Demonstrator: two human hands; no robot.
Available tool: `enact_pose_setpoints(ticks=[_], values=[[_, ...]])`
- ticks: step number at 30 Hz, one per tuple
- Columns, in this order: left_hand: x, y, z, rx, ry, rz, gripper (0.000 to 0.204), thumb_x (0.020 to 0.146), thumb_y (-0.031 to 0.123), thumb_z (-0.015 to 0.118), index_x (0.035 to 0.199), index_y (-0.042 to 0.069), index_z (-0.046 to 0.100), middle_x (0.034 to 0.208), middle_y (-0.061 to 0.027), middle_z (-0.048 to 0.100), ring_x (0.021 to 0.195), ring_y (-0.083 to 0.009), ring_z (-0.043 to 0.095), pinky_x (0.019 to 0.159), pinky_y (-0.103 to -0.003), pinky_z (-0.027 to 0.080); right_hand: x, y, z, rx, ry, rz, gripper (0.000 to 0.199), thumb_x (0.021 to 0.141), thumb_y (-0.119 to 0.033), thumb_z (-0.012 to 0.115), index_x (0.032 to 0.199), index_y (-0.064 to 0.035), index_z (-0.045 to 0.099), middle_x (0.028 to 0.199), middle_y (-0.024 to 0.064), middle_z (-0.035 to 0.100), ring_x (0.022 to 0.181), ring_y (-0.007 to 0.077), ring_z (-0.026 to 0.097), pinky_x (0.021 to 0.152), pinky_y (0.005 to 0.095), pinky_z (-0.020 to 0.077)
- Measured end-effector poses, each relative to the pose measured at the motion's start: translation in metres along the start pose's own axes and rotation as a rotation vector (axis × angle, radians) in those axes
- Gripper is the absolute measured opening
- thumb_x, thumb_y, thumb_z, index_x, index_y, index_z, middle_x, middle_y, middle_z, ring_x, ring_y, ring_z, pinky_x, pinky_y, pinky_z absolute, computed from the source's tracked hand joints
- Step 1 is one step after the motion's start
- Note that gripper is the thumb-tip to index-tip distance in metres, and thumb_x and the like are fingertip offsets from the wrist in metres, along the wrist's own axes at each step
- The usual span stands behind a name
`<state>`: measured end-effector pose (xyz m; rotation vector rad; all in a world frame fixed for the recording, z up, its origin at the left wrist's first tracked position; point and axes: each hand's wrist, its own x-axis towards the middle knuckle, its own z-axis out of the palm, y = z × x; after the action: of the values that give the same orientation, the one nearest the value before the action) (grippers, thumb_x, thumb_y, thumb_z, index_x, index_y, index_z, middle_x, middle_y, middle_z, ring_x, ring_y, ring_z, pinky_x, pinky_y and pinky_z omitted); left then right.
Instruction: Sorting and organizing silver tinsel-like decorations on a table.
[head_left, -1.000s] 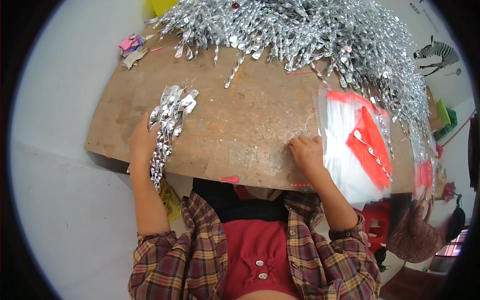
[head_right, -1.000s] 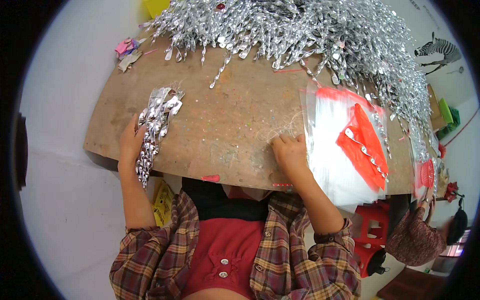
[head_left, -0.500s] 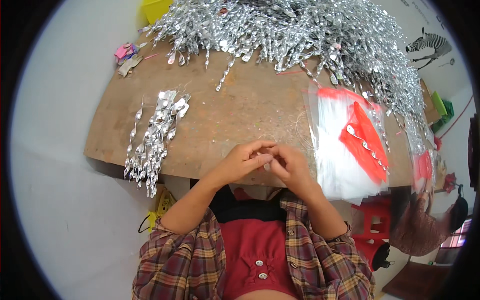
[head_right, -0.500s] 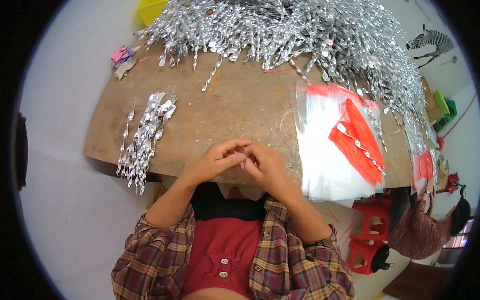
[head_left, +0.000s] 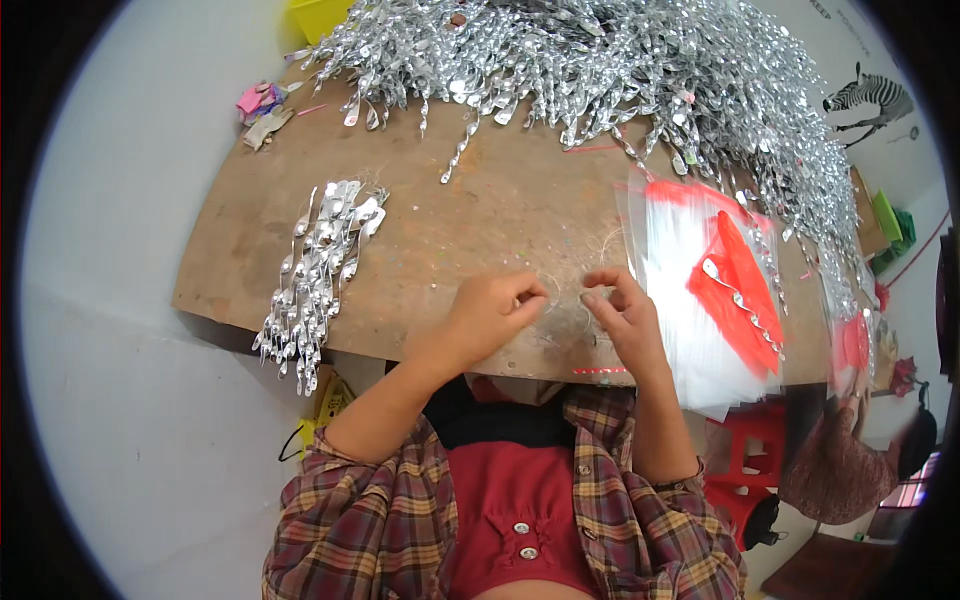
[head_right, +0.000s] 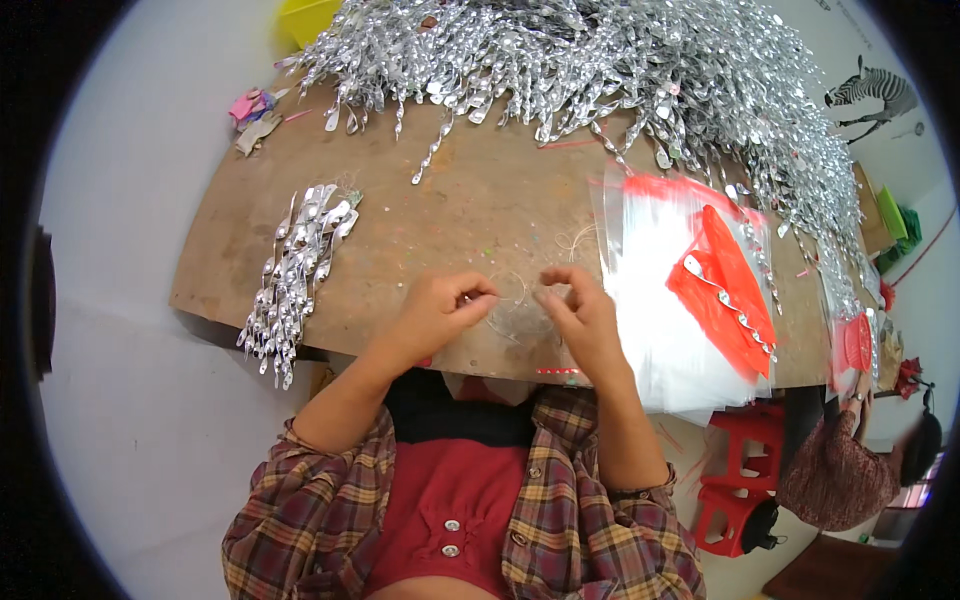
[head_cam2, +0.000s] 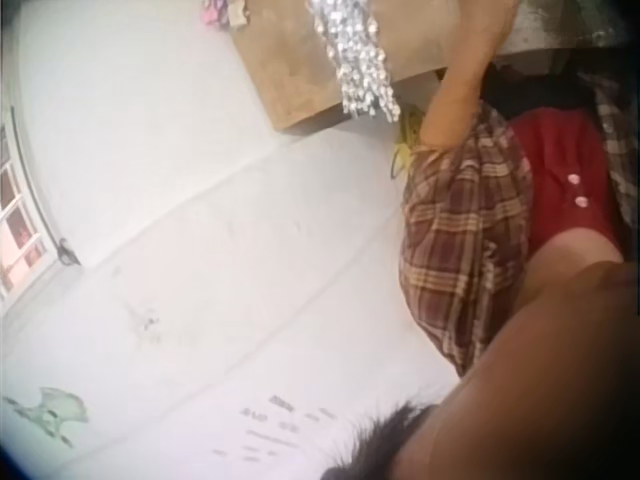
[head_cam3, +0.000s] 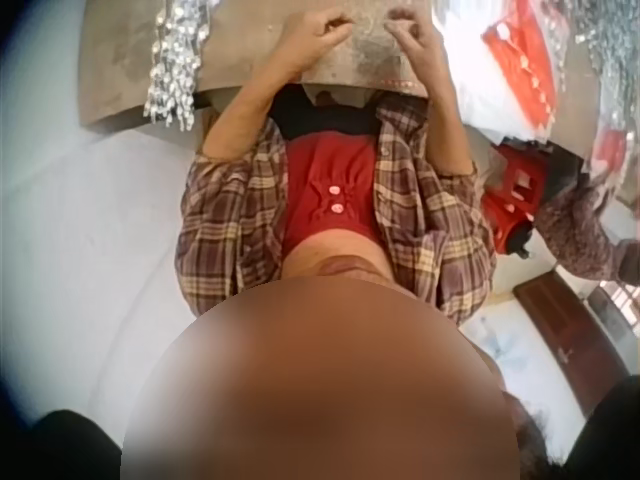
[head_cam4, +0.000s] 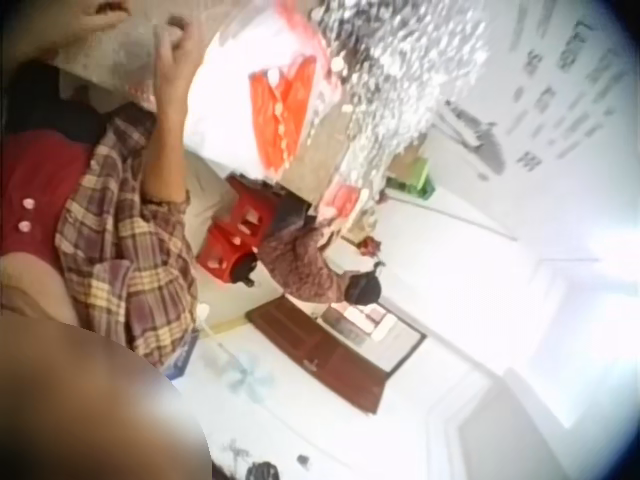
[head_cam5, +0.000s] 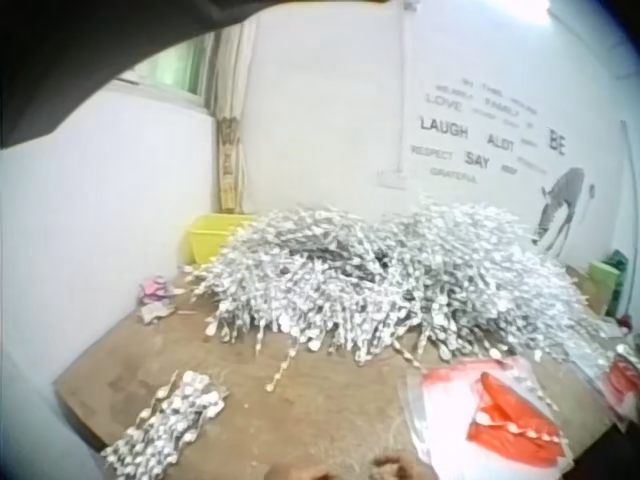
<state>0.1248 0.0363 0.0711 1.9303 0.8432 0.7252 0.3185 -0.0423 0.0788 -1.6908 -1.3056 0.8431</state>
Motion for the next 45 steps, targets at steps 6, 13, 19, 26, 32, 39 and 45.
enact_pose_setpoints(ticks=[6, 13, 19, 26, 32, 39, 45], values=[[0.0, 0.001, -0.023, -0.066, 0.054, 0.067, 0.011, 0.08, 0.013, 0.062, 0.087, 0.004, 0.064, 0.067, -0.0066, 0.062, 0.057, -0.0116, 0.057, 0.055, -0.026, 0.045, 0.015, -0.024, 0.048, 0.313, -0.143, -0.215, 0.026, 0.086, -0.008, 0.057, 0.111, -0.0004, 0.053, 0.089, 0.0049, 0.061, 0.072, 0.0049, 0.054, 0.058, 0.02, 0.044], [0.001, -0.014, -0.065, 0.018, 0.065, 0.128, 0.01, 0.077, 0.012, 0.063, 0.083, 0.004, 0.062, 0.068, -0.0093, 0.061, 0.059, -0.0178, 0.06, 0.054, -0.028, 0.045, 0.022, -0.046, 0.065, -0.052, -0.085, -0.228, 0.018, 0.084, -0.008, 0.061, 0.1, -0.0015, 0.06, 0.073, 0.0008, 0.059, 0.061, 0.0057, 0.05, 0.054, 0.0202, 0.0408], [0.019, -0.02, -0.065, -0.042, 0.084, 0.144, 0.013, 0.076, 0.017, 0.061, 0.08, 0.005, 0.061, 0.068, -0.0118, 0.062, 0.061, -0.026, 0.061, 0.054, -0.034, 0.046, 0.041, -0.06, 0.078, 0.54, -0.105, -0.02, 0.017, 0.086, -0.009, 0.058, 0.1, -0.0001, 0.057, 0.083, 0.002, 0.059, 0.064, 0.0071, 0.051, 0.056, 0.0206, 0.0426], [0.07, -0.029, -0.065, -0.053, 0.04, 0.141, 0.014, 0.078, 0.014, 0.061, 0.087, 0.004, 0.063, 0.07, -0.0089, 0.063, 0.059, -0.0151, 0.059, 0.055, -0.028, 0.045, 0.071, -0.039, 0.049, 0.2, -0.013, -0.073, 0.009, 0.088, -0.008, 0.056, 0.091, -0.0002, 0.058, 0.072, -0.0012, 0.054, 0.063, 0.0049, 0.048, 0.055, 0.019, 0.0388], [0.239, -0.101, -0.098, 0.357, 0.343, 0.071, 0.018, 0.078, 0.019, 0.057, 0.088, 0.006, 0.064, 0.082, -0.0146, 0.064, 0.074, -0.0302, 0.062, 0.065, -0.041, 0.047, 0.102, -0.016, 0.008, 0.278, 0.136, -0.04, 0.007, 0.087, -0.009, 0.056, 0.088, -0.0019, 0.057, 0.068, -0.0036, 0.049, 0.058, 0.0033, 0.042, 0.052, 0.0182, 0.0334], [0.408, -0.175, -0.101, 0.757, 0.461, -0.109, 0.014, 0.077, 0.013, 0.056, 0.085, 0.002, 0.061, 0.09, -0.0205, 0.062, 0.086, -0.0366, 0.061, 0.072, -0.047, 0.048, 0.144, 0.022, -0.034, 0.328, 0.07, 0.062, 0.009, 0.088, -0.012, 0.056, 0.088, -0.0032, 0.056, 0.066, -0.0034, 0.049, 0.055, 0.0031, 0.042, 0.05, 0.0176, 0.0337], [0.407, -0.195, -0.106, 0.93, 0.337, -0.218, 0.019, 0.082, 0.011, 0.049, 0.092, 0.001, 0.062, 0.096, -0.0224, 0.062, 0.091, -0.0365, 0.061, 0.075, -0.049, 0.048, 0.138, 0.025, -0.048, 0.346, 0.091, 0.096, 0.009, 0.088, -0.012, 0.056, 0.089, -0.0029, 0.056, 0.066, -0.0033, 0.049, 0.055, 0.0032, 0.042, 0.05, 0.0174, 0.0338]])
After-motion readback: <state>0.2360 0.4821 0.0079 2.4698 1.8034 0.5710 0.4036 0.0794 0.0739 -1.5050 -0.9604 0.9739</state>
